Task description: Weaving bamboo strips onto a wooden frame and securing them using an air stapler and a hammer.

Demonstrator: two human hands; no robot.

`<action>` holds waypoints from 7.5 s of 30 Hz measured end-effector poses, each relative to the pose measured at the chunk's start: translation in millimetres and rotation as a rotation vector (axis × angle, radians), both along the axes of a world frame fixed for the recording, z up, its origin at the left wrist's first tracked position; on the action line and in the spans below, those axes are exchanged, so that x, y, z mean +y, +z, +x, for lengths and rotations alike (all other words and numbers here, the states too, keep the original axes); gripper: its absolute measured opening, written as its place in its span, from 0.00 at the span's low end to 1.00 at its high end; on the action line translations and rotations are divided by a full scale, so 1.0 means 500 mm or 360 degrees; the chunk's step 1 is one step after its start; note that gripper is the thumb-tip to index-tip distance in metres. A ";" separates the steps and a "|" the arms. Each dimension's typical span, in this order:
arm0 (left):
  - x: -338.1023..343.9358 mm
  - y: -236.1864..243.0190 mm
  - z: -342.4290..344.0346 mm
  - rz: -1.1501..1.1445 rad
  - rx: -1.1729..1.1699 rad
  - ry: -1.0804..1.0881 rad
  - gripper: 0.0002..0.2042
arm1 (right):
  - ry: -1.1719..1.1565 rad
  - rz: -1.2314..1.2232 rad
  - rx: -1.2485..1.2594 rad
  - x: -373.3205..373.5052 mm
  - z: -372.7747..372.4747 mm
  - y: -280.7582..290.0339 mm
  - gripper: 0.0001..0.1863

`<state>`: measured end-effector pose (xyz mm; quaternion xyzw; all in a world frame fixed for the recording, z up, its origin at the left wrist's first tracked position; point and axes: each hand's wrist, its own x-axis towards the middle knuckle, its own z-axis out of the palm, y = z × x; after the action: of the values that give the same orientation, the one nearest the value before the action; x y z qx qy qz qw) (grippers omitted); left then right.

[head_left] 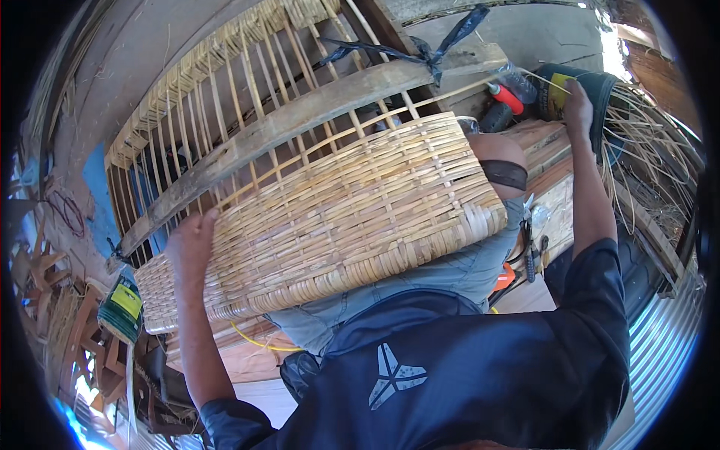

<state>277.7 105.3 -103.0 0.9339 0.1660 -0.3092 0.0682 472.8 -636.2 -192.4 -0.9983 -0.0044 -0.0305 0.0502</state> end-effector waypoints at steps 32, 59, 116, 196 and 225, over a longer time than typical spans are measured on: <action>-0.065 0.016 0.006 -0.0359 -0.0576 -0.0291 0.11 | -0.0197 0.0067 0.0236 0.080 0.010 0.023 0.16; 0.435 0.030 -0.162 0.0824 0.0232 0.0015 0.14 | 0.0849 -0.0317 0.0306 0.367 -0.014 0.093 0.12; 0.037 -0.061 -0.025 0.0258 -0.0173 0.0042 0.19 | -0.1045 0.0757 0.0499 0.203 -0.419 0.272 0.17; -0.470 -0.064 0.152 -0.0724 -0.0679 -0.0405 0.16 | 0.0799 0.0541 0.1310 0.638 -0.057 0.186 0.16; -0.390 -0.036 0.114 -0.0543 -0.0506 -0.0446 0.16 | -0.0248 0.0529 0.0863 0.423 -0.204 0.311 0.19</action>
<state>334.8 -89.8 -120.9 0.9596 -0.0321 -0.1886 0.2064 370.9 -424.8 -36.8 -0.9455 0.0904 0.2322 0.2094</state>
